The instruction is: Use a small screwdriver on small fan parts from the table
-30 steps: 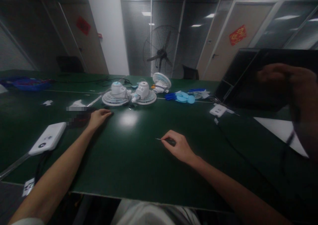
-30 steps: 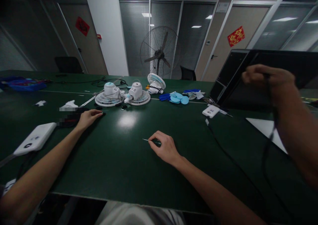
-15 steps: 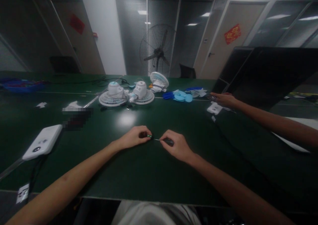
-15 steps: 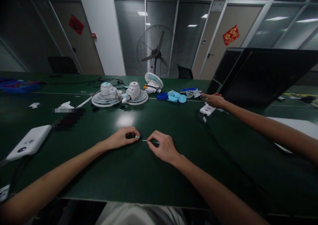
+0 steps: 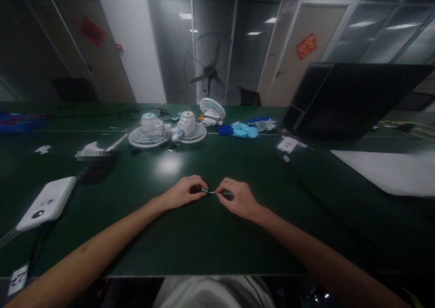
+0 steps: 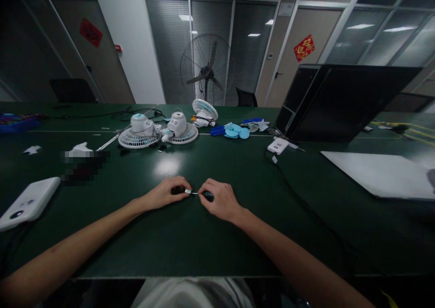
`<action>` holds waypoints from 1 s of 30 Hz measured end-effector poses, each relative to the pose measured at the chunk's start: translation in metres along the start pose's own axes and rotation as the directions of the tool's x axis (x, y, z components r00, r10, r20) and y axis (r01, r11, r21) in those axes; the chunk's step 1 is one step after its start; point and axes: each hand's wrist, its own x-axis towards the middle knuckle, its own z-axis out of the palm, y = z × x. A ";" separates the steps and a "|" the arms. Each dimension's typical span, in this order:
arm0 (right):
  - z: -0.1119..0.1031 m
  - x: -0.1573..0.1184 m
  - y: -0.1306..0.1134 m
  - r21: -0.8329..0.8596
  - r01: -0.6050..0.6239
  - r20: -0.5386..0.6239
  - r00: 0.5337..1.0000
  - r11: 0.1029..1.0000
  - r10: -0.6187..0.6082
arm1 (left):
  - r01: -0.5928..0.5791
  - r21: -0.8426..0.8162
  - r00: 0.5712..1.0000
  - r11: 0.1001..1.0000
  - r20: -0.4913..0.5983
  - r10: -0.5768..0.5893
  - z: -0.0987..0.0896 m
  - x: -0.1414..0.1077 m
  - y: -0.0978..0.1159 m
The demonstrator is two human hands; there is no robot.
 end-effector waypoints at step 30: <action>-0.007 0.000 0.002 0.131 -0.055 -0.069 0.996 0.990 0.064 | -0.044 0.121 0.999 0.992 -0.010 0.045 -0.026 -0.013 -0.027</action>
